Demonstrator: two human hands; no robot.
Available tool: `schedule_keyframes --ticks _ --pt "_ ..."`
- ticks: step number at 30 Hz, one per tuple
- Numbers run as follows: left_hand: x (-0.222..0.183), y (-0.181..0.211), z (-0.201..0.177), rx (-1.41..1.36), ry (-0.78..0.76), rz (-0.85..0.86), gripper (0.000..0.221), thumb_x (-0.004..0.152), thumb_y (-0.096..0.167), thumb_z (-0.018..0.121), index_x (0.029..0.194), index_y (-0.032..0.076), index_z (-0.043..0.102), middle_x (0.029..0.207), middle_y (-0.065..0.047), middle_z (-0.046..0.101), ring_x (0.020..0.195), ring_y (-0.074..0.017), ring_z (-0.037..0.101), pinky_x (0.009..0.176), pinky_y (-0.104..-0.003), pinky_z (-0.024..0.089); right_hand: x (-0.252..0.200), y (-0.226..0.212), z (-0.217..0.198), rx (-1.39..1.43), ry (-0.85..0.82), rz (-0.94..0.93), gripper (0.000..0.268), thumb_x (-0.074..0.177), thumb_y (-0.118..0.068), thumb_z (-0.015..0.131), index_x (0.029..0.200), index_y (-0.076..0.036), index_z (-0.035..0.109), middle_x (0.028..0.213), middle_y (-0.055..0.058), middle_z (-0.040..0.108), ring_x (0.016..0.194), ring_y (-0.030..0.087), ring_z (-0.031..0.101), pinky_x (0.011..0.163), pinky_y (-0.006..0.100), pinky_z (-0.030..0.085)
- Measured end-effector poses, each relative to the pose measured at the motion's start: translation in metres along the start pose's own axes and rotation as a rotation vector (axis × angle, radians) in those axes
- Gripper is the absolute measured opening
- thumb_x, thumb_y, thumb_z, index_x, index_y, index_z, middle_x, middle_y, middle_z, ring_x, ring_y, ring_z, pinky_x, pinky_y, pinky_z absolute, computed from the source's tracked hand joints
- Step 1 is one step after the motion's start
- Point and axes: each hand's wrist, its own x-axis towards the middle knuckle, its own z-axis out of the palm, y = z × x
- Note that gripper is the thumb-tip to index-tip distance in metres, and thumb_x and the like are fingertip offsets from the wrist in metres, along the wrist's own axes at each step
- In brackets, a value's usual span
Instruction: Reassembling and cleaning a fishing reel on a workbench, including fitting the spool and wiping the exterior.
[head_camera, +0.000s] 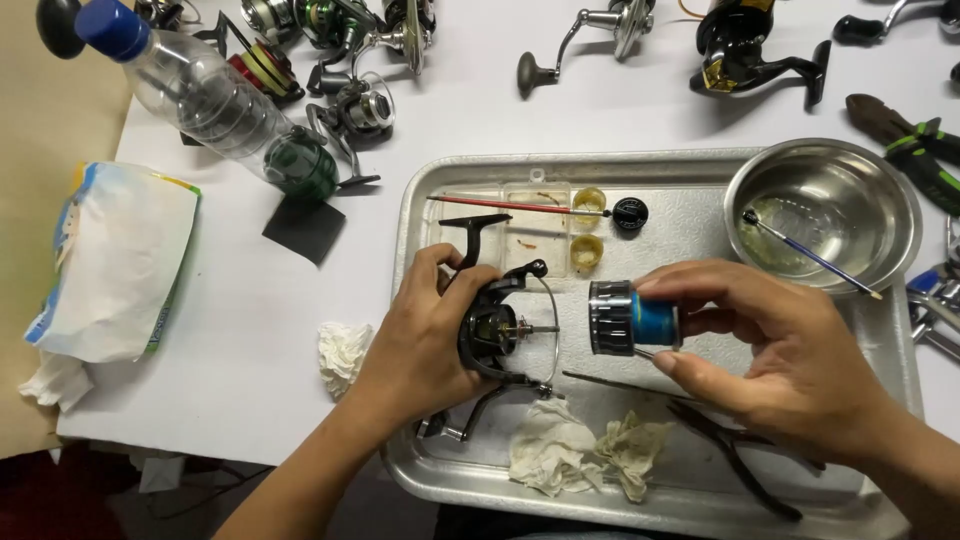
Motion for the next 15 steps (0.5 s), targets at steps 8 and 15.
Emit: schedule_keyframes --ticks 8,15 --pt "0.0 0.016 -0.014 -0.387 0.161 0.096 0.073 0.072 0.032 0.083 0.134 0.014 0.048 0.13 -0.02 0.043 0.117 -0.0311 0.057 0.099 -0.039 0.056 -0.008 0.014 -0.027 0.544 0.159 0.227 0.05 0.082 -0.021 0.066 0.126 0.003 0.062 0.113 0.023 0.068 0.091 0.034 0.07 0.063 0.045 0.066" --pt "0.041 0.034 -0.024 -0.462 0.057 0.143 0.086 0.066 0.023 0.09 0.138 0.013 0.043 0.133 -0.018 0.052 0.111 -0.0285 0.065 0.105 -0.042 0.061 -0.005 0.003 -0.046 0.235 0.173 0.218 0.048 0.069 -0.009 0.072 0.116 -0.003 0.068 0.115 0.017 0.079 0.098 0.029 0.078 0.085 0.041 0.065"
